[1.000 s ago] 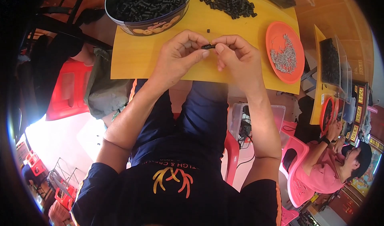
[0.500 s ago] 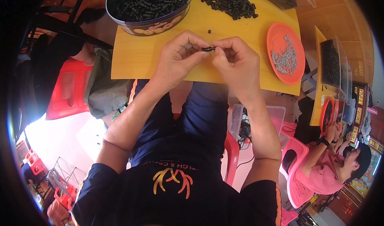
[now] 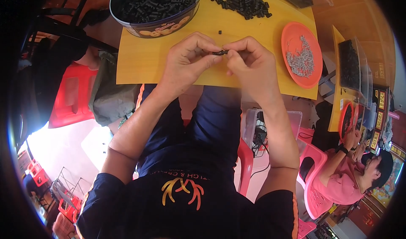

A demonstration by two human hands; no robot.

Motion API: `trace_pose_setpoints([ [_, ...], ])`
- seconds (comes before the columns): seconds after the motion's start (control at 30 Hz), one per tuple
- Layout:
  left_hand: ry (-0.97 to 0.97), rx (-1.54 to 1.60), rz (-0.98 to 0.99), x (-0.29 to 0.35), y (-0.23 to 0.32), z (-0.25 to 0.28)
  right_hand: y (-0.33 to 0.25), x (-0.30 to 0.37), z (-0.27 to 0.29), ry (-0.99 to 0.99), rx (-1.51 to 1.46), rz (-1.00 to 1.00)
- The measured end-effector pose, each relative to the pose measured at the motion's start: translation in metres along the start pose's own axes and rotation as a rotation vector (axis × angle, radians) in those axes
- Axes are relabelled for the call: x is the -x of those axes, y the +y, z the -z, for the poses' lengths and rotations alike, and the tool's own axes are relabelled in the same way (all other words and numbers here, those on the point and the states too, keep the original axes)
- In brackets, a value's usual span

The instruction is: The person assembles small plastic components by inserting pins into plastic connectors by hand.

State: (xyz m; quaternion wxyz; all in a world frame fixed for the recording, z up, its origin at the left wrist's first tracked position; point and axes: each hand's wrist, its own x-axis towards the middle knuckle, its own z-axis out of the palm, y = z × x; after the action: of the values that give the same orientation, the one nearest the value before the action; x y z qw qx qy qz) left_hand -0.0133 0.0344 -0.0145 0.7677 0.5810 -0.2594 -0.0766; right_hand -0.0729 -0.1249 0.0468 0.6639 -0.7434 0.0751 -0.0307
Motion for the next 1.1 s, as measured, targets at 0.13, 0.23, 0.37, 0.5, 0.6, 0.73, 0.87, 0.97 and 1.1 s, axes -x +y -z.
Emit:
trace_pose_setpoints([
  [0.13,-0.02,0.201,0.118,0.0,0.004,0.001,0.009,-0.002,0.001,-0.008,0.147,0.262],
  [0.23,-0.059,0.263,0.192,-0.001,0.008,0.004,0.006,-0.003,0.007,-0.045,0.291,0.351],
  [0.37,-0.072,0.216,0.199,0.001,0.013,0.004,-0.002,0.001,0.01,-0.074,0.279,0.299],
  [0.5,-0.075,0.085,0.065,0.0,0.016,0.0,-0.009,0.007,0.01,-0.048,0.07,0.115],
  [0.6,-0.063,-0.006,-0.037,0.001,0.016,-0.002,-0.017,0.011,0.007,-0.016,0.044,0.036],
  [0.73,-0.037,-0.194,-0.198,0.002,0.024,-0.006,-0.026,0.015,0.004,0.031,0.052,-0.042],
  [0.87,-0.025,-0.284,-0.268,0.002,0.027,-0.008,-0.029,0.015,0.007,0.024,0.054,-0.074],
  [0.97,-0.038,-0.266,-0.244,0.002,0.026,-0.008,-0.026,0.015,0.009,0.003,0.106,-0.036],
  [1.1,-0.055,-0.158,-0.125,0.003,0.025,-0.007,-0.023,0.014,0.008,-0.01,0.278,0.061],
])
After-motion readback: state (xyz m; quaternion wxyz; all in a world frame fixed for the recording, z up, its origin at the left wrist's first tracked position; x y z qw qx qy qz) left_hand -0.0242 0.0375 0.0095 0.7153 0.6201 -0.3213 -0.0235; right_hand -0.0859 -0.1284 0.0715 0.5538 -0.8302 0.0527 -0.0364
